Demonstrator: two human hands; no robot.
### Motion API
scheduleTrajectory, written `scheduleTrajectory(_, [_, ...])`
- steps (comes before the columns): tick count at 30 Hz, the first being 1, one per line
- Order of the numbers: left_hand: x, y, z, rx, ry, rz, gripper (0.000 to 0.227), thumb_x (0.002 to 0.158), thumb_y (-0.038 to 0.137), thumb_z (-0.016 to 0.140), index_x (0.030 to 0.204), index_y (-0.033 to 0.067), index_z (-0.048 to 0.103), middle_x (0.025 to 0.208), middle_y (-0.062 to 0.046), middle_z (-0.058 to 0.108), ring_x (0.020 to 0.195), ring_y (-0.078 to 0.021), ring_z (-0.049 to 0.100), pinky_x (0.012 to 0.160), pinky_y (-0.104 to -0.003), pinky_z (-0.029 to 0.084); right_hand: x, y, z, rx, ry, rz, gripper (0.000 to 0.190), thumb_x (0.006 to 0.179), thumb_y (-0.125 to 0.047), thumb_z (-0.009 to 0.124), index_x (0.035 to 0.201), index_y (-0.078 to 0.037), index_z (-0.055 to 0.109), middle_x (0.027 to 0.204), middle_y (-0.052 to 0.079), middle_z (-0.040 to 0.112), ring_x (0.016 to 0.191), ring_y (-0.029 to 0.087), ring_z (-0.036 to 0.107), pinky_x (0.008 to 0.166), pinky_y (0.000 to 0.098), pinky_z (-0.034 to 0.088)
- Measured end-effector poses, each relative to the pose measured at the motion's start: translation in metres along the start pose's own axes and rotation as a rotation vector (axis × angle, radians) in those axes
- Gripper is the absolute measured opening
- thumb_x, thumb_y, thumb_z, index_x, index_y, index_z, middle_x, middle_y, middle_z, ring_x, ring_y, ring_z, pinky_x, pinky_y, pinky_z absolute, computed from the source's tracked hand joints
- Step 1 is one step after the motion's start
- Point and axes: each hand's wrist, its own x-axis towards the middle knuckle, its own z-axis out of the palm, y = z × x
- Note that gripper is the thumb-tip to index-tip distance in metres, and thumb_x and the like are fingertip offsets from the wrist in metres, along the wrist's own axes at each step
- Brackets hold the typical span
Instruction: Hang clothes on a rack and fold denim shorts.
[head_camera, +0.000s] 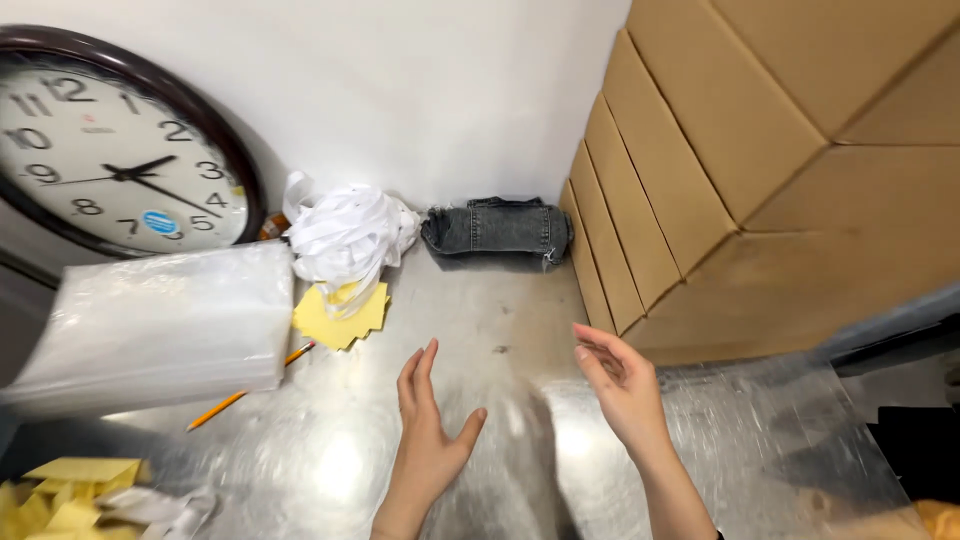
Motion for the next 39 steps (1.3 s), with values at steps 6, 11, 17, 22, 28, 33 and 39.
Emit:
scheduleTrajectory(6, [-0.065,-0.007,-0.04,-0.128,0.202,-0.102,0.063,0.089,0.026,0.071,0.149,0.0268,0.051,0.15,0.001,0.051,0.136,-0.0193,0.059,0.111,-0.04,0.05,-0.07,-0.031,-0.003,0.119,-0.048,-0.038,0.027,0.097,-0.012,0.066,0.118,-0.003,0.08,0.108,0.015,0.082,0.104,0.022,0.078,0.095,0.0324,0.059])
scheduleTrajectory(11, [-0.102,0.012,-0.085,-0.145,0.26,-0.058,0.045,0.09,0.025,0.068,0.135,0.0251,0.064,0.142,0.003,0.062,0.13,-0.0181,0.066,0.109,-0.04,0.053,-0.123,-0.058,-0.005,0.101,-0.041,-0.124,0.027,0.099,-0.012,0.063,0.12,-0.004,0.078,0.106,0.014,0.082,0.099,0.022,0.078,0.092,0.0322,0.06])
scheduleTrajectory(17, [-0.136,0.016,-0.109,-0.19,0.206,-0.05,0.036,0.091,0.023,0.069,0.127,0.0219,0.071,0.136,0.004,0.07,0.125,-0.0149,0.07,0.109,-0.035,0.054,-0.187,-0.06,-0.014,0.16,0.034,-0.145,0.027,0.098,-0.012,0.064,0.119,-0.002,0.078,0.102,0.016,0.082,0.095,0.024,0.078,0.094,0.0342,0.061])
scheduleTrajectory(22, [-0.162,0.02,-0.104,-0.211,0.097,-0.066,0.031,0.091,0.021,0.07,0.121,0.019,0.075,0.13,0.005,0.078,0.117,-0.0121,0.075,0.109,-0.031,0.055,-0.234,-0.043,-0.033,0.191,0.135,-0.108,0.027,0.098,-0.01,0.064,0.118,0.0,0.078,0.101,0.02,0.083,0.093,0.026,0.078,0.092,0.0349,0.061])
scheduleTrajectory(28, [-0.201,0.041,-0.097,-0.215,0.024,-0.081,0.031,0.093,0.021,0.066,0.123,0.0175,0.075,0.129,0.005,0.078,0.117,-0.0104,0.073,0.11,-0.029,0.055,-0.274,-0.033,-0.069,0.163,0.188,-0.092,0.028,0.099,-0.012,0.064,0.12,0.0,0.078,0.102,0.019,0.082,0.094,0.027,0.079,0.092,0.0352,0.06])
scheduleTrajectory(33, [-0.243,0.06,-0.087,-0.197,0.089,-0.026,0.031,0.093,0.024,0.065,0.122,0.018,0.076,0.13,0.005,0.077,0.12,-0.0112,0.072,0.113,-0.031,0.053,-0.303,-0.036,-0.103,0.183,0.195,-0.123,0.028,0.099,-0.011,0.063,0.121,0.0,0.076,0.104,0.019,0.081,0.096,0.027,0.078,0.094,0.0356,0.06])
scheduleTrajectory(39, [-0.327,0.077,-0.051,-0.217,0.204,-0.041,0.032,0.093,0.025,0.063,0.123,0.0192,0.074,0.135,0.007,0.075,0.125,-0.0126,0.071,0.112,-0.033,0.053,-0.344,-0.003,-0.163,0.174,0.103,-0.206,0.027,0.098,-0.01,0.064,0.118,0.0,0.078,0.101,0.021,0.082,0.093,0.028,0.079,0.092,0.036,0.062])
